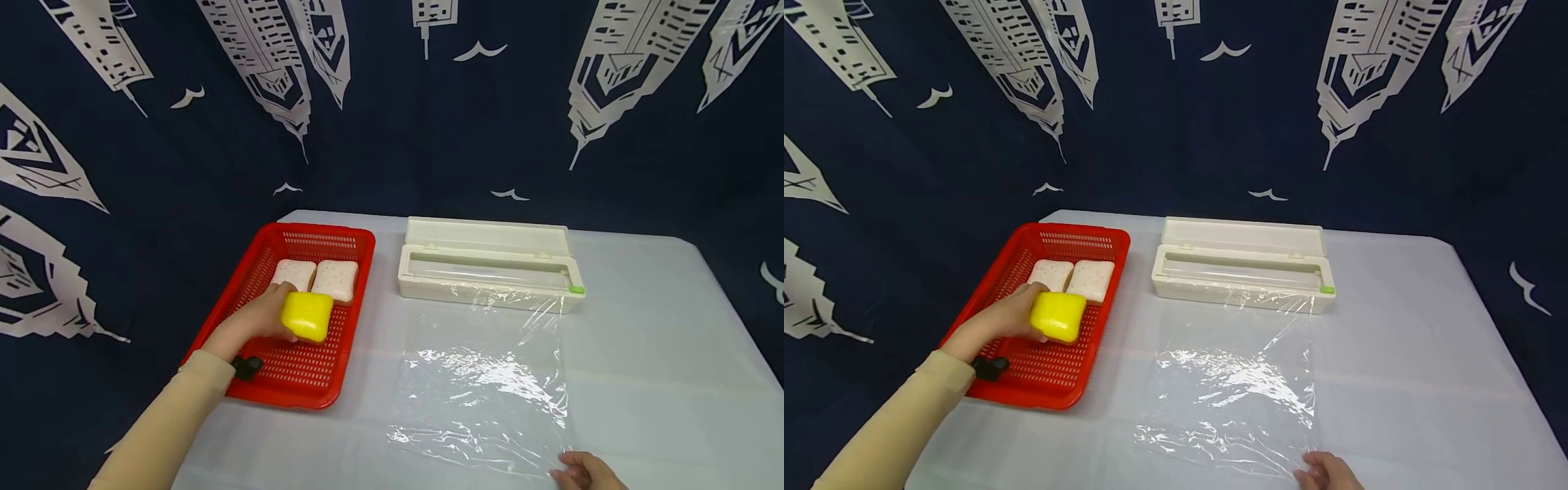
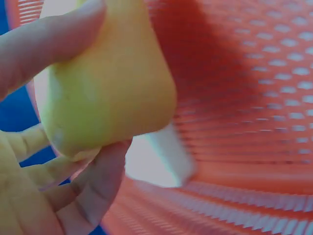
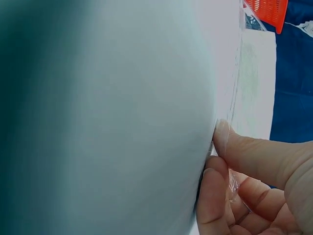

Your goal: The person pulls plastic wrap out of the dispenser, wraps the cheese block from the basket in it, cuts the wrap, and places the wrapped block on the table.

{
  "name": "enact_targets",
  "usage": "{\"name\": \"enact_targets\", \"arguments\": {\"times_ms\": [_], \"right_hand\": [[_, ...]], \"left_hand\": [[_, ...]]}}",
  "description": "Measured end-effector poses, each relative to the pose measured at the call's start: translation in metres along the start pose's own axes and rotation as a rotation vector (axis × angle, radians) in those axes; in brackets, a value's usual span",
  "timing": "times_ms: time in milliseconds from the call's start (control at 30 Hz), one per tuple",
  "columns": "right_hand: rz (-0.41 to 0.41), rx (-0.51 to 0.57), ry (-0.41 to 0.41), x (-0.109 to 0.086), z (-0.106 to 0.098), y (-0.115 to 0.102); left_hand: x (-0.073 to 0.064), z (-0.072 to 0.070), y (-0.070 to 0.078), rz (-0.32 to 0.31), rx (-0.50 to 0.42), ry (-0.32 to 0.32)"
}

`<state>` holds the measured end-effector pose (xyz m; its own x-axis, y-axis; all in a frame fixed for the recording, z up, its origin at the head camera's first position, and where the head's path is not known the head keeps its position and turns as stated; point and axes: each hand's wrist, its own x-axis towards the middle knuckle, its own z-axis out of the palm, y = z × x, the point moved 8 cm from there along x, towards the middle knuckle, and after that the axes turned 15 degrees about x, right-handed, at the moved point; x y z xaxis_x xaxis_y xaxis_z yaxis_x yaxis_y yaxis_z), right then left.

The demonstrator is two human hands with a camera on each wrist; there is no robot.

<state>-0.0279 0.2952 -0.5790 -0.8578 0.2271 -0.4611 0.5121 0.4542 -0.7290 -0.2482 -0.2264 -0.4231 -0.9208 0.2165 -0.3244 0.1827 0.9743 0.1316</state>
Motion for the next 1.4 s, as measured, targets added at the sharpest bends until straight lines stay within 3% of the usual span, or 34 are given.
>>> {"name": "enact_targets", "arguments": {"times_ms": [100, 200, 300, 433, 600, 733, 867, 1067, 1400], "right_hand": [[-0.045, -0.059, 0.042, -0.003, -0.004, -0.012], [-0.083, -0.081, 0.078, -0.008, -0.008, -0.024], [-0.104, -0.088, 0.121, -0.013, -0.011, -0.031], [-0.076, -0.074, 0.162, -0.016, -0.013, -0.031], [-0.058, -0.061, 0.186, -0.018, -0.015, -0.03], [-0.108, -0.071, 0.162, -0.019, -0.015, -0.031], [-0.129, -0.077, 0.152, -0.021, -0.014, -0.033], [-0.11, -0.084, 0.16, -0.02, -0.014, -0.03], [-0.134, -0.071, 0.18, -0.029, -0.015, -0.033]], "left_hand": [[-0.015, -0.027, 0.014, 0.005, -0.009, 0.128], [-0.031, -0.051, 0.039, 0.036, -0.015, 0.252], [-0.049, -0.066, 0.076, 0.093, -0.042, 0.354], [-0.067, -0.066, 0.135, 0.177, -0.111, 0.411], [-0.065, -0.041, 0.201, 0.245, -0.192, 0.395], [-0.047, -0.004, 0.243, 0.277, -0.216, 0.33], [-0.027, 0.035, 0.272, 0.289, -0.203, 0.247], [-0.006, 0.074, 0.296, 0.297, -0.161, 0.2], [0.007, 0.103, 0.307, 0.303, -0.101, 0.177]]}}
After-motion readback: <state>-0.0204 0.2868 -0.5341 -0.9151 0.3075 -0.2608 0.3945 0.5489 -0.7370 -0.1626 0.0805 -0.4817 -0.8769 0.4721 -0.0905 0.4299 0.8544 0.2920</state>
